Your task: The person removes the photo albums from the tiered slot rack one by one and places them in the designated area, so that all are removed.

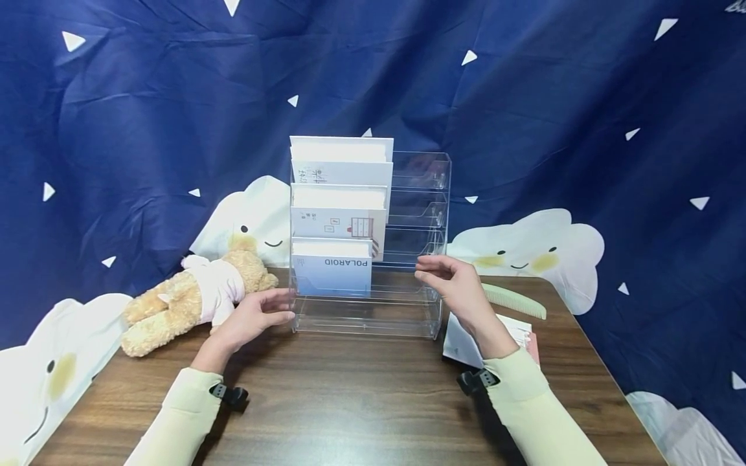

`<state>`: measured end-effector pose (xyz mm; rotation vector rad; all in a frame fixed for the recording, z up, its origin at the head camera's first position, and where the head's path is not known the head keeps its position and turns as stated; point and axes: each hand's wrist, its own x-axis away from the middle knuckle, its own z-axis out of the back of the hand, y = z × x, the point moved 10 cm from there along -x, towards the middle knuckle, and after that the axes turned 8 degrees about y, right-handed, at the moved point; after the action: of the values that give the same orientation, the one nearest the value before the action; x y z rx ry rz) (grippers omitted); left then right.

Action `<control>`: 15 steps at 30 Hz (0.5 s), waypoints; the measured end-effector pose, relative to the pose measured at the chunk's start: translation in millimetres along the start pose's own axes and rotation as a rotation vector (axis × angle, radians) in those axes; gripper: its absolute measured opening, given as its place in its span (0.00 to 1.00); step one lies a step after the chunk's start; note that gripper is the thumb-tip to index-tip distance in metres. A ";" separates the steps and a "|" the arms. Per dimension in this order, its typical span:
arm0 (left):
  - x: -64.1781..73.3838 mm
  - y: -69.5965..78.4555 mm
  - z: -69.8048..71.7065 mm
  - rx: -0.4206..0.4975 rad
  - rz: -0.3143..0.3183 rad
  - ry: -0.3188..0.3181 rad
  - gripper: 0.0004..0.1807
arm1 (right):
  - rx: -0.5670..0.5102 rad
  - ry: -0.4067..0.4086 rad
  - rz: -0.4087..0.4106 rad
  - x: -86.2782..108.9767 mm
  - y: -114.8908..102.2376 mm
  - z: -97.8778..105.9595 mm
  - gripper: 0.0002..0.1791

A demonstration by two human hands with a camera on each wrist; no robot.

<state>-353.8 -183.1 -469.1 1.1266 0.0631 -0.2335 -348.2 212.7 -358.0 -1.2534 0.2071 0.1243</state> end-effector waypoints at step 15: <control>-1.0 -1.3 0.1 -0.018 0.005 0.003 0.33 | 0.002 -0.032 0.053 -12.7 -15.6 -43.2 0.22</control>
<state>-355.0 -183.5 -470.0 1.1088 0.0654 -0.2264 -361.1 167.1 -353.5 -1.2435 0.2127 0.1901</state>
